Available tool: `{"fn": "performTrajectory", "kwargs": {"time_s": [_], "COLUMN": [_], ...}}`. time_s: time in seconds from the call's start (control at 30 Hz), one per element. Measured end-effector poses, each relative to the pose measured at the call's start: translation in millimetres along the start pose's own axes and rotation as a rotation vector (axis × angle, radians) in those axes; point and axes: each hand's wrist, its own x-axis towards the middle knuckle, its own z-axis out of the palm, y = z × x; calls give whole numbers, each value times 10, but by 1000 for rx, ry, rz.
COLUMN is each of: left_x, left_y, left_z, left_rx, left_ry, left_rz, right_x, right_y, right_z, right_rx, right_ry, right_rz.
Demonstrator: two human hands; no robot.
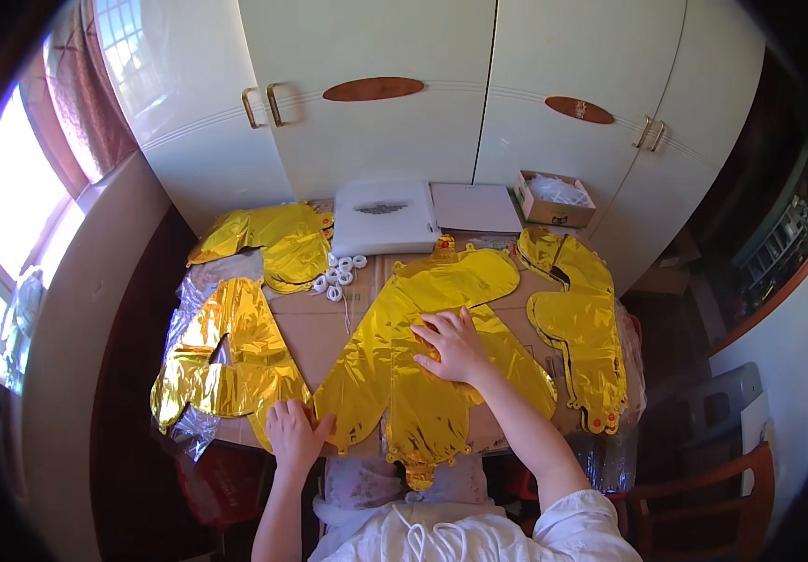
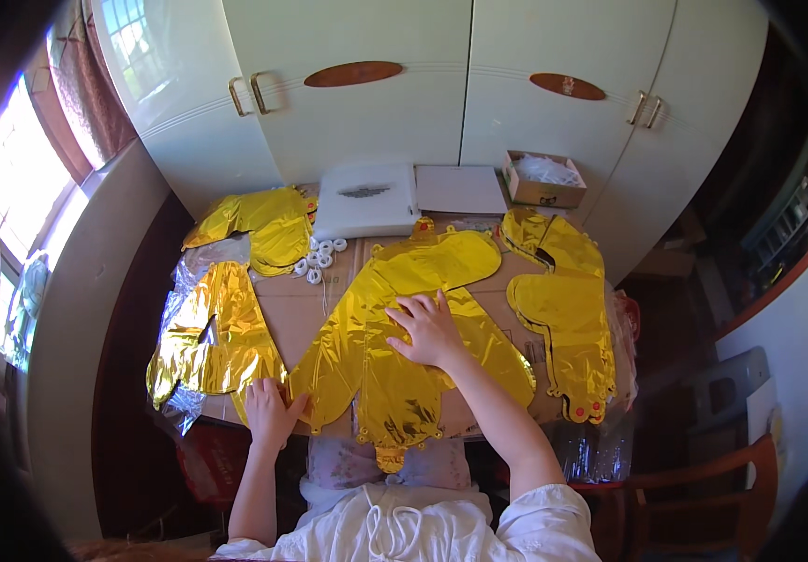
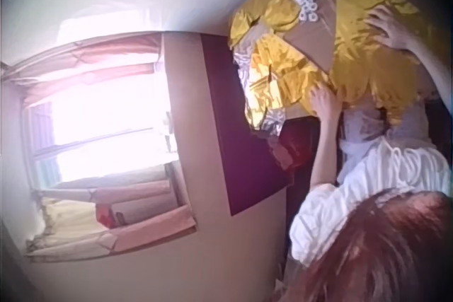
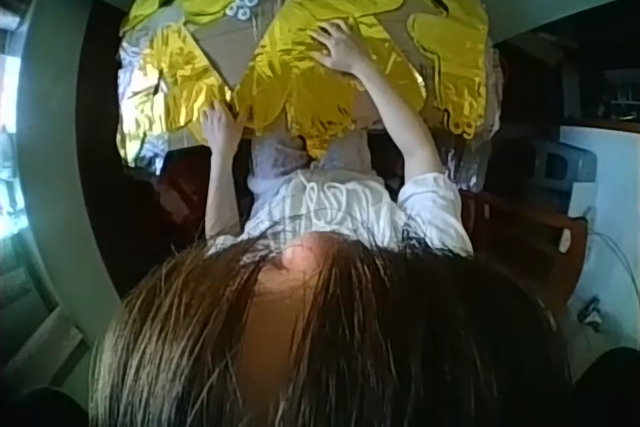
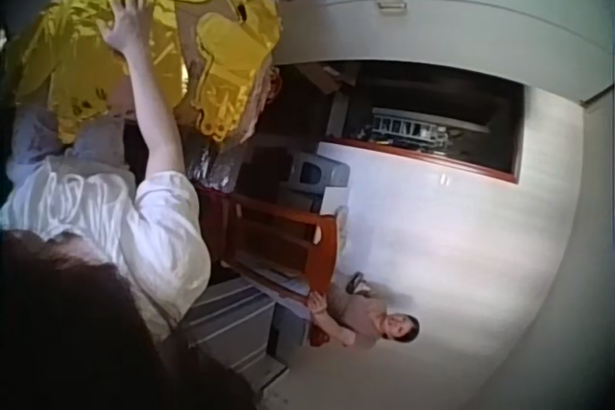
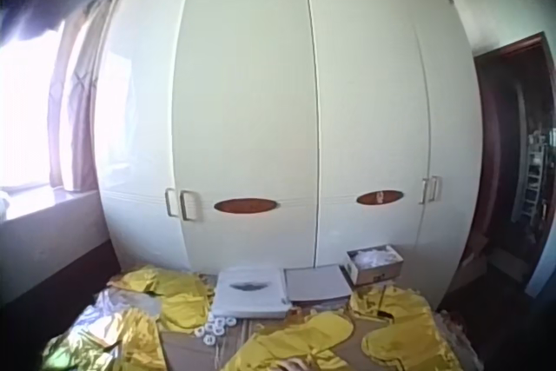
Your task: The recorder is folding gold foil balloons into a rectangular shape on a workbench.
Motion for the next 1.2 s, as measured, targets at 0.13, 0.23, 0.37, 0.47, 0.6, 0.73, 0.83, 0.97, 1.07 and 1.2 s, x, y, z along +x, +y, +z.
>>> {"fn": "performTrajectory", "kwargs": {"time_s": [0.13,0.23,0.37,0.47,0.6,0.73,0.83,0.97,1.07,1.2], "left_x": [30,48,80,24,67,140,103,44,43,41], "left_y": [-92,-93,282,622,1002,1182,1266,1298,1307,1342], "left_z": [120,155,-188,-219,29,428,568,633,662,708], "left_rx": [53,-66,-547,-726,-739,-622,-552,-508,-522,-578], "left_ry": [64,20,-206,-236,-225,-196,-262,-276,-279,-265], "left_rz": [121,147,87,271,495,555,605,630,639,625], "right_x": [17,6,-5,11,10,17,4,0,-11,-4], "right_y": [-20,-14,-8,-31,-31,-27,-1,16,30,71], "right_z": [-5,-7,-10,-25,-55,-38,-10,21,63,146], "right_rx": [13,3,28,28,29,26,-3,-18,13,50], "right_ry": [0,3,7,-15,-19,-32,-50,-71,-5,70], "right_rz": [-2,-1,7,18,36,35,37,42,29,21]}}
